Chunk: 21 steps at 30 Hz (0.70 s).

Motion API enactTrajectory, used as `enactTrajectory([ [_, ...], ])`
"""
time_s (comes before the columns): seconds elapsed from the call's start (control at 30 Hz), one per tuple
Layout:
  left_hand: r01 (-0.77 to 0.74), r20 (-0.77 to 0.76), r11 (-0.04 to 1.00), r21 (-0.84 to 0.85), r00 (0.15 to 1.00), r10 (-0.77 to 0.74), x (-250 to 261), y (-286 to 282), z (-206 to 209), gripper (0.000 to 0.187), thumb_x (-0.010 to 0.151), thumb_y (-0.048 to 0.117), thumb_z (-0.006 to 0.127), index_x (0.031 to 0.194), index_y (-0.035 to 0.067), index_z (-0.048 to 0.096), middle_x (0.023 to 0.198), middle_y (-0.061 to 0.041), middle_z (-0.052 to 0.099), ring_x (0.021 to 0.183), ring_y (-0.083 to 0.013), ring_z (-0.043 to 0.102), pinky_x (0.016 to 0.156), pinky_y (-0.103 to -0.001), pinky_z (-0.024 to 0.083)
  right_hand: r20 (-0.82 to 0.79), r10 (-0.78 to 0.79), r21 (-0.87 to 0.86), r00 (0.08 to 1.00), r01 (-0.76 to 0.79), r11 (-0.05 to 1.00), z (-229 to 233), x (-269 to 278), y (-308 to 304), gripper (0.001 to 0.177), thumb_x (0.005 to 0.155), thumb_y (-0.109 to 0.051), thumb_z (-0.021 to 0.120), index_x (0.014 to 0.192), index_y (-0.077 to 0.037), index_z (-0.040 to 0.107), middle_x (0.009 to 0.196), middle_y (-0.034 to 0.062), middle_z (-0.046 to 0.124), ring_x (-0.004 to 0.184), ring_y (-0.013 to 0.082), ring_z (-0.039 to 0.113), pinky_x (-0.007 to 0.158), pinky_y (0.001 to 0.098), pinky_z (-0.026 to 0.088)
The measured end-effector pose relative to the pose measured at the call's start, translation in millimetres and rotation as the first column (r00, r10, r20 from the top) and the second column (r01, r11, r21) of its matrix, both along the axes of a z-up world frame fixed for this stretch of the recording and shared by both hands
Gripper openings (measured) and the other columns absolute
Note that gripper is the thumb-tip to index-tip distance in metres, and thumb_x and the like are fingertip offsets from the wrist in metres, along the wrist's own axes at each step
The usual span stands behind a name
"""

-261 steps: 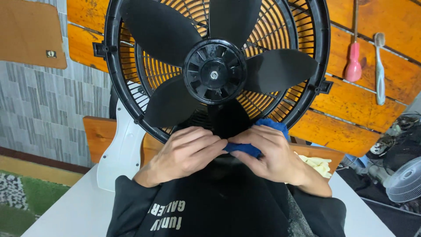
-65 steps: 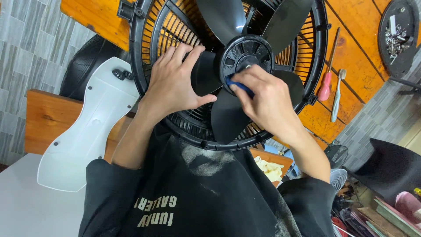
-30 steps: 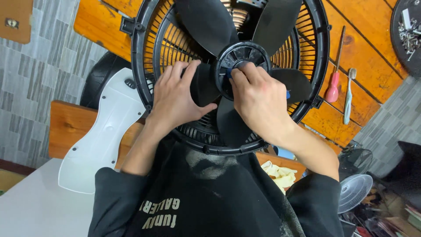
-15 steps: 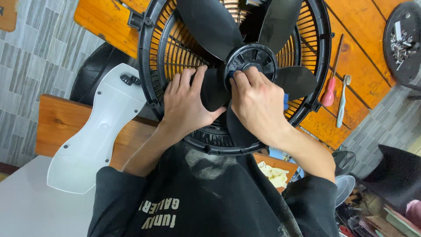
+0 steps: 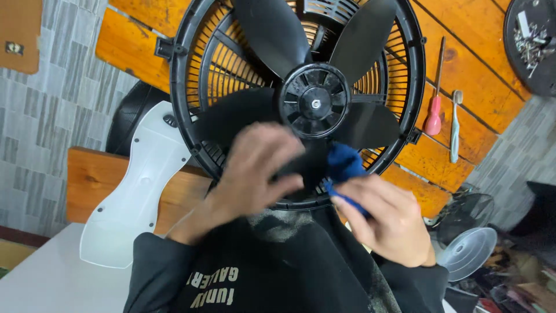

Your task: Cleaning the blades and components of a disassembled electric fan using a cloth and a brush.

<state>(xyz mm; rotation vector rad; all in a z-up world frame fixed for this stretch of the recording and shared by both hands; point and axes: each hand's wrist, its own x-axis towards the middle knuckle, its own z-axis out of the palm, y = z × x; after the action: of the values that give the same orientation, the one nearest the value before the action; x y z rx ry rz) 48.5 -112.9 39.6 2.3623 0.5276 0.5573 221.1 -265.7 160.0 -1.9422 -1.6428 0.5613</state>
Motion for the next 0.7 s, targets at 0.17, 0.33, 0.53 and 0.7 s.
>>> enactTrajectory([
  [0.17, 0.416, 0.358, 0.909, 0.005, 0.848, -0.39, 6.3, -21.6, 19.2, 0.016, 0.1, 0.019, 0.07, 0.096, 0.003, 0.067, 0.101, -0.008, 0.068, 0.089, -0.0273, 0.065, 0.085, -0.042, 0.056, -0.09, 0.116, 0.11, 0.989, -0.105, 0.988, -4.8, -2.3, -14.3, 0.019, 0.096, -0.016, 0.069, 0.105, 0.0, 0.07, 0.099, 0.0124, 0.069, 0.078, 0.0234, 0.07, 0.075, 0.0318, 0.061],
  [0.33, 0.47, 0.33, 0.881, -0.058, 0.842, -0.427, 9.9, -11.4, 38.0, 0.015, 0.102, 0.021, 0.067, 0.098, 0.006, 0.066, 0.096, -0.006, 0.069, 0.085, -0.0283, 0.063, 0.082, -0.043, 0.054, -0.144, 0.145, 0.143, 0.979, -0.124, 0.982, -15.2, 0.3, -24.1, 0.018, 0.098, -0.017, 0.065, 0.104, -0.001, 0.07, 0.098, 0.0119, 0.067, 0.077, 0.0242, 0.068, 0.073, 0.0336, 0.058],
  [0.53, 0.402, 0.41, 0.914, -0.05, 0.843, -0.349, 15.9, -23.4, 35.5, 0.015, 0.1, 0.018, 0.066, 0.09, 0.008, 0.068, 0.086, -0.004, 0.069, 0.075, -0.0271, 0.065, 0.082, -0.044, 0.059, -0.224, 0.078, 0.219, 0.971, -0.028, 0.975, -29.7, 1.8, -26.5, 0.018, 0.094, -0.017, 0.07, 0.104, -0.002, 0.072, 0.097, 0.014, 0.07, 0.073, 0.029, 0.069, 0.064, 0.0359, 0.059],
  [0.7, 0.298, 0.444, 0.955, -0.019, 0.858, -0.259, 22.5, -37.5, 30.5, 0.014, 0.098, 0.02, 0.069, 0.086, 0.011, 0.07, 0.077, -0.003, 0.066, 0.069, -0.0258, 0.067, 0.082, -0.044, 0.062, -0.279, 0.02, 0.192, 0.96, 0.035, 0.981, -40.2, 3.5, -30.0, 0.027, 0.096, -0.026, 0.068, 0.107, -0.002, 0.073, 0.1, 0.0178, 0.072, 0.077, 0.0392, 0.07, 0.065, 0.0442, 0.059],
])
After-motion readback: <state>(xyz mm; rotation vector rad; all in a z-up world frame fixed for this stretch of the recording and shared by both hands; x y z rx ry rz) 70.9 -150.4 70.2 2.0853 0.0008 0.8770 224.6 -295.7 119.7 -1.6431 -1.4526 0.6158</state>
